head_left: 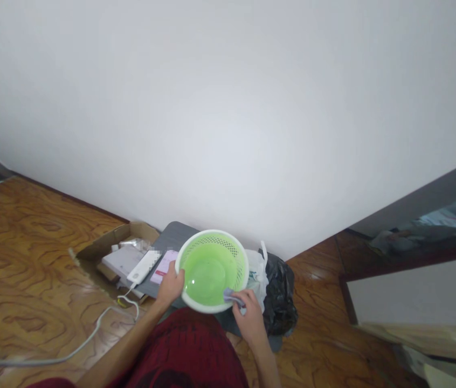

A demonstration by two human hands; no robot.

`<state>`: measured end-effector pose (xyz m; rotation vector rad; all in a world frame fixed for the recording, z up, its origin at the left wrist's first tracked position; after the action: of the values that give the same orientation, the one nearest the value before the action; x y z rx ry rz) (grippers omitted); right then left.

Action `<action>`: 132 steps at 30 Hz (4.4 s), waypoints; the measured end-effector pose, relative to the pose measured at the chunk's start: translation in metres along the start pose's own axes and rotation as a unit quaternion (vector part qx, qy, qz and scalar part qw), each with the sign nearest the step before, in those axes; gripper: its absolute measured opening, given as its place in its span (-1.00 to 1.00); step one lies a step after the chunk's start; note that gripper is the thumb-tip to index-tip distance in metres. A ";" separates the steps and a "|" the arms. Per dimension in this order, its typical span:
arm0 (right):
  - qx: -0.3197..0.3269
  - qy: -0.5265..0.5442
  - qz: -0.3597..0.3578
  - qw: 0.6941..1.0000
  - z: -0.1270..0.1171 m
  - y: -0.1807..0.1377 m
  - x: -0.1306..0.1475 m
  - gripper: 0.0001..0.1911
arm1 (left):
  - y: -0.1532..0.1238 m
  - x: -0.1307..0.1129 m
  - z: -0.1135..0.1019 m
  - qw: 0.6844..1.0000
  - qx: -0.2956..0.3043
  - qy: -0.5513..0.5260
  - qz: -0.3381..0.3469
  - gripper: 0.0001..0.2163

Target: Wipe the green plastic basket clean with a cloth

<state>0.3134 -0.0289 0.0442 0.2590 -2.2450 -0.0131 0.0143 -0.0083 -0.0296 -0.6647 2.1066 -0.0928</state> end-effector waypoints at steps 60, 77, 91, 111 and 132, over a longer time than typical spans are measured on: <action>-0.059 -0.072 0.006 0.996 -0.006 0.015 0.006 -0.72 | -0.009 -0.011 -0.007 1.000 -0.014 0.028 -0.003 -0.69; -0.031 -0.126 -0.013 0.991 -0.015 0.026 0.003 -0.67 | -0.006 -0.008 -0.005 0.999 -0.020 0.038 -0.007 -0.69; 0.041 -0.056 -0.020 0.997 0.009 0.002 0.020 -0.71 | -0.008 -0.010 -0.007 0.999 -0.020 0.027 -0.010 -0.70; 0.044 -0.027 -0.007 0.999 0.014 -0.006 0.019 -0.74 | -0.007 -0.009 -0.008 0.999 -0.028 0.028 -0.007 -0.70; 0.051 -0.021 0.015 0.998 0.020 -0.016 0.025 -0.71 | -0.007 -0.008 -0.006 0.999 -0.017 0.024 -0.012 -0.66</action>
<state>0.2862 -0.0504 0.0491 0.2834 -2.2953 0.1138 0.0161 -0.0118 -0.0177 -0.7141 2.1510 -0.0857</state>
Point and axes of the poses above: each hand's wrist, its own y-axis towards the middle knuckle, its own z-axis out of the palm, x = y × z, the point moved 7 cm from there along y, towards the middle knuckle, and after that the axes turned 2 degrees about z, right-handed, at the moved point
